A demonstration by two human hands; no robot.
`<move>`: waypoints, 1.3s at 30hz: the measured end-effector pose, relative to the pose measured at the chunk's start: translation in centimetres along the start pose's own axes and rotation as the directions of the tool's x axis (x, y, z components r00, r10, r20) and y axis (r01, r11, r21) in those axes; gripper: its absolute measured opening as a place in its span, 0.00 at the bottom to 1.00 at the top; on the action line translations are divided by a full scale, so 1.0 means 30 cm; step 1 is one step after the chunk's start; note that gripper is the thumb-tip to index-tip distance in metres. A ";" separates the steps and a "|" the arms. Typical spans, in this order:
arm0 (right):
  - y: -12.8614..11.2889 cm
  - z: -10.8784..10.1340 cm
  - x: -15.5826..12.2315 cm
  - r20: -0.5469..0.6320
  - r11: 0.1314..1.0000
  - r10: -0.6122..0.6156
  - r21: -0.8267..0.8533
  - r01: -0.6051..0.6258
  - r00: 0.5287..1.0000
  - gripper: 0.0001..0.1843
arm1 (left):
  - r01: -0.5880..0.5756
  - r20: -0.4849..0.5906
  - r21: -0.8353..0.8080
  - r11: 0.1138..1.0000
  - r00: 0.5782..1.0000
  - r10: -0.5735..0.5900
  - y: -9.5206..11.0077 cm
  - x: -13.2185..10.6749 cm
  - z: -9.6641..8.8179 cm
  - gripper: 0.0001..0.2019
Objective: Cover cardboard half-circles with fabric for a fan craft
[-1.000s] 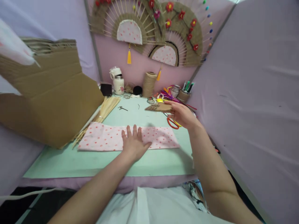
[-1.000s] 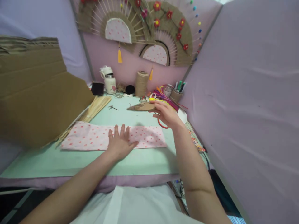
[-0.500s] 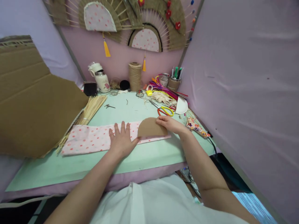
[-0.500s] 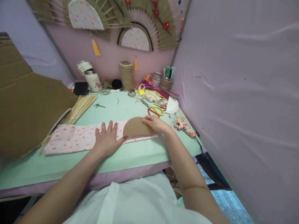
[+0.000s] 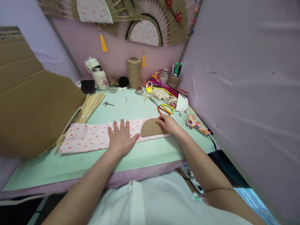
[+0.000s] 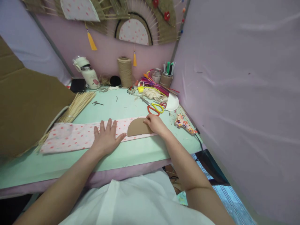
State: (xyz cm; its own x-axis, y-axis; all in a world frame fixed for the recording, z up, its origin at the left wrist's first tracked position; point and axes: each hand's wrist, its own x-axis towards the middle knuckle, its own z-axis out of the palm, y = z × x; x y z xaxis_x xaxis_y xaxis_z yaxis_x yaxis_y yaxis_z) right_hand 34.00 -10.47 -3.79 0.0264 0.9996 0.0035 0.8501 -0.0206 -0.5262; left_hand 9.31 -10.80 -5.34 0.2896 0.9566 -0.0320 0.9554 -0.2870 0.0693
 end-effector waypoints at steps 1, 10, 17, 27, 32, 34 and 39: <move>-0.004 0.002 -0.001 -0.002 1.000 -0.007 -0.017 0.007 1.000 0.11 | 0.000 0.000 -0.002 1.000 1.000 0.000 0.000 -0.001 0.000 0.43; 0.009 -0.060 -0.081 -0.081 0.981 -0.021 -0.193 0.005 0.996 0.22 | -0.006 -0.012 0.000 1.000 1.000 0.006 -0.003 -0.003 0.004 0.47; 0.016 -0.045 -0.134 0.035 0.982 -0.175 -0.069 0.177 0.984 0.36 | -0.103 -0.135 0.039 0.994 0.985 0.108 -0.004 -0.012 0.007 0.45; -0.056 -0.040 -0.081 0.115 0.958 -0.254 -0.109 0.267 0.960 0.37 | -0.146 -0.071 0.014 0.989 0.987 0.146 -0.012 -0.004 0.012 0.45; -0.073 -0.051 -0.073 0.030 0.936 -0.309 -0.165 0.310 0.951 0.39 | -0.154 -0.068 0.012 0.988 0.986 0.155 -0.012 -0.005 0.010 0.45; -0.086 -0.043 -0.071 0.043 0.929 -0.331 -0.158 0.333 0.943 0.37 | -0.153 -0.070 0.012 0.988 0.986 0.154 -0.012 -0.007 0.009 0.45; -0.090 -0.010 -0.070 0.126 0.949 -0.267 -0.138 0.284 0.955 0.32 | -0.148 -0.073 0.012 0.989 0.986 0.148 -0.009 -0.008 0.010 0.45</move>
State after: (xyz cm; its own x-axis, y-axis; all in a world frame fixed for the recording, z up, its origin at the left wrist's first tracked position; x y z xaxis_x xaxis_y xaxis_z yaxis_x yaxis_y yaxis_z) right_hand 31.81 -12.53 -2.13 -0.2683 0.9626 0.0372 0.8869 0.2619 -0.3806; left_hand 9.00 -10.97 -5.66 0.4233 0.9045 0.0515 0.9027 -0.4259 0.0610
